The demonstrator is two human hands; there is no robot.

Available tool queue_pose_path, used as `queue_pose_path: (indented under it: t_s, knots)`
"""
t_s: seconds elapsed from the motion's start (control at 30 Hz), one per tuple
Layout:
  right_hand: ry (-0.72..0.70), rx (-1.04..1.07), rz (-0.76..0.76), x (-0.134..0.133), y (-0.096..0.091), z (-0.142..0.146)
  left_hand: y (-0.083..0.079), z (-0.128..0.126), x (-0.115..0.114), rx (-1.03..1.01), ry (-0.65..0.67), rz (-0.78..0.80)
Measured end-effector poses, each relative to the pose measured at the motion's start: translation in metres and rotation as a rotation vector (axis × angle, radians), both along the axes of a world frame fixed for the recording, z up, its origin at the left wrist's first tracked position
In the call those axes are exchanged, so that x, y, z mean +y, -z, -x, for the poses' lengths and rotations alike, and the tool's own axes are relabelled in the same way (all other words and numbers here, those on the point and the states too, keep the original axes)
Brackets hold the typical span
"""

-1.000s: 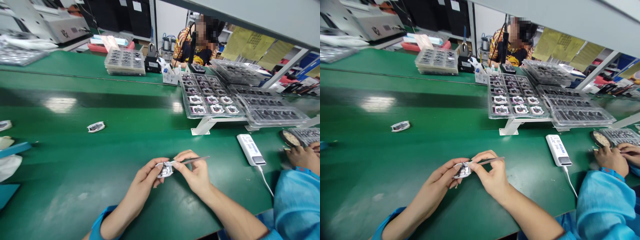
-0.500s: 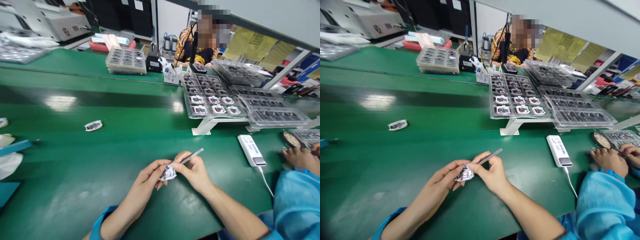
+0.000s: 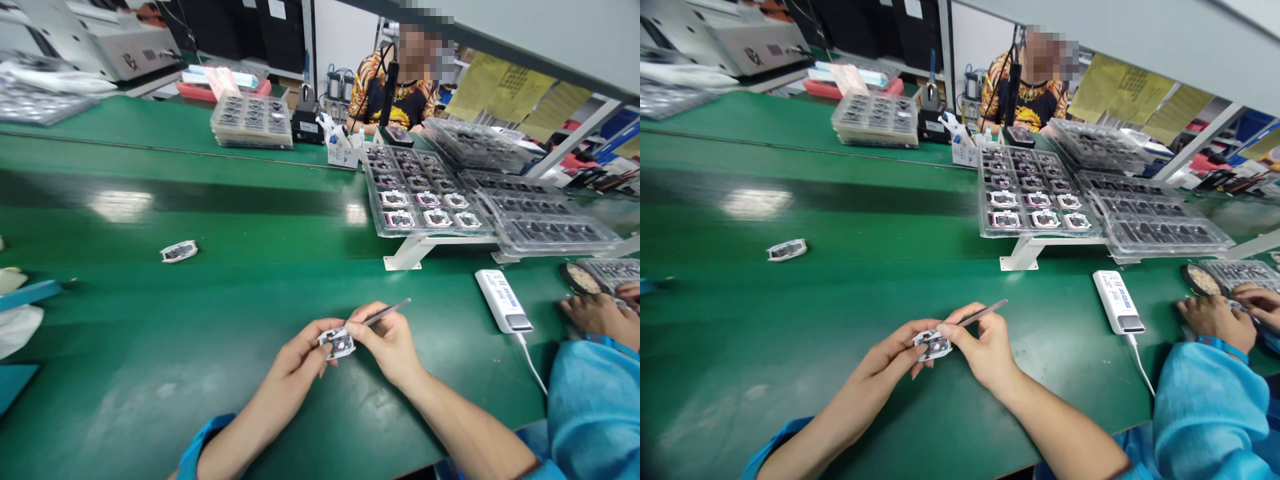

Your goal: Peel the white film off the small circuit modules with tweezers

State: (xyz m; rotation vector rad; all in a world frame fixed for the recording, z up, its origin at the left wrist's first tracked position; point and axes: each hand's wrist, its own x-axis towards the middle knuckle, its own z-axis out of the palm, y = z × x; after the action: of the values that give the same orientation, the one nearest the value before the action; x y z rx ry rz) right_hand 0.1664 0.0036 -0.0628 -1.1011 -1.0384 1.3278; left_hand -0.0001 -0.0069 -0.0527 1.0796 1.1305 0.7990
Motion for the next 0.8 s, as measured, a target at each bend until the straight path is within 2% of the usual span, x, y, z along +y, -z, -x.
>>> queue_pose_path:
  t_s: [0.5,0.8]
  knots:
    - [-0.052,0.07,-0.11,0.0,0.0,-0.002,-0.007,0.004,0.002,0.005,0.075,-0.025]
    - [-0.071,-0.016,-0.172,0.002,-0.003,-0.005,-0.011,0.013,0.007,0.013,0.157,-0.042]
